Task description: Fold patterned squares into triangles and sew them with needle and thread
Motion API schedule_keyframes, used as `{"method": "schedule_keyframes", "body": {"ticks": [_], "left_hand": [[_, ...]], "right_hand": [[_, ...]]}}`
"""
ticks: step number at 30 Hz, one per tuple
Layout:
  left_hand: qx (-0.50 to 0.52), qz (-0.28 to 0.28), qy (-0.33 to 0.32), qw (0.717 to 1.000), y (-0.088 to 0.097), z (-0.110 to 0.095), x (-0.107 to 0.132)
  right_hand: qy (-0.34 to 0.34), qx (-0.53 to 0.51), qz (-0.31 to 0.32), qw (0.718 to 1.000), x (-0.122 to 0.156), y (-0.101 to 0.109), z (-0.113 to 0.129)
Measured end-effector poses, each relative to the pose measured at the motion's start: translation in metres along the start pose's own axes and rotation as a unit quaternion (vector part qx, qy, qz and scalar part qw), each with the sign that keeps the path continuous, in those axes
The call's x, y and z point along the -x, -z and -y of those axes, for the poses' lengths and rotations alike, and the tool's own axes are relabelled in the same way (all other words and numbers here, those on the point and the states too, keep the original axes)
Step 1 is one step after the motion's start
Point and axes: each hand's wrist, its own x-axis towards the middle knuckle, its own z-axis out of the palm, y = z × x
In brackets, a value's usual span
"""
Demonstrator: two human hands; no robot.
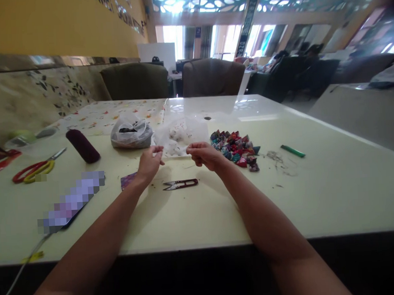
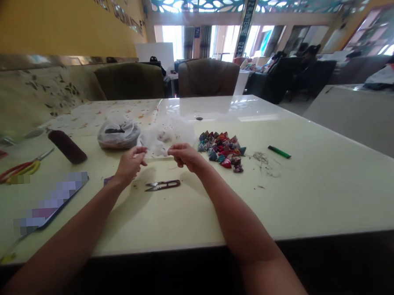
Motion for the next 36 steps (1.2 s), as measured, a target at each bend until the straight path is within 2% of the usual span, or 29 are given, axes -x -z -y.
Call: {"method": "schedule_keyframes", "body": {"ticks": [2, 3, 7, 9, 12, 14, 15, 16, 19, 20, 24, 27, 31, 36], "left_hand": [[-0.019, -0.040, -0.041, 0.998, -0.001, -0.001, 0.001], [-0.017, -0.031, -0.053, 0.998, -0.002, -0.002, 0.002], [0.027, 0.120, -0.043, 0.991, -0.013, -0.007, 0.014], [0.050, 0.172, -0.026, 0.984, -0.017, -0.007, 0.019], [0.076, 0.177, -0.014, 0.981, -0.019, -0.004, 0.020], [0.096, 0.152, -0.018, 0.983, -0.018, -0.001, 0.017], [0.105, 0.137, -0.022, 0.985, -0.016, 0.000, 0.015], [0.112, 0.119, -0.025, 0.986, -0.015, 0.001, 0.012], [0.130, 0.069, -0.021, 0.989, -0.011, 0.003, 0.006], [0.134, 0.055, -0.017, 0.989, -0.010, 0.003, 0.004], [0.125, 0.020, -0.026, 0.992, -0.008, 0.005, 0.002], [0.112, 0.022, -0.044, 0.993, -0.009, 0.006, 0.003], [0.106, 0.018, -0.043, 0.993, -0.012, 0.009, 0.004], [0.120, 0.015, -0.028, 0.992, -0.014, 0.009, 0.004]], "right_hand": [[0.005, 0.023, -0.002, 1.000, 0.000, 0.001, 0.000], [0.007, 0.035, 0.000, 0.999, 0.000, 0.001, 0.001], [0.004, 0.078, 0.033, 0.996, 0.006, -0.010, 0.005], [0.009, 0.100, 0.047, 0.994, 0.009, -0.015, 0.008], [0.024, 0.126, 0.041, 0.991, 0.009, -0.016, 0.010], [0.046, 0.192, -0.001, 0.980, 0.004, -0.013, 0.007], [0.059, 0.266, -0.026, 0.962, 0.001, -0.012, 0.005], [0.065, 0.360, -0.048, 0.930, -0.001, -0.010, 0.002], [0.028, 0.594, -0.061, 0.802, 0.001, -0.007, -0.009], [0.007, 0.626, -0.054, 0.778, 0.007, -0.006, -0.014], [-0.038, 0.676, -0.038, 0.735, 0.056, 0.004, -0.026], [-0.062, 0.702, -0.055, 0.707, 0.106, 0.024, -0.031], [-0.119, 0.732, -0.109, 0.662, 0.161, 0.064, -0.035], [-0.218, 0.696, -0.212, 0.651, 0.189, 0.127, -0.027]]}}
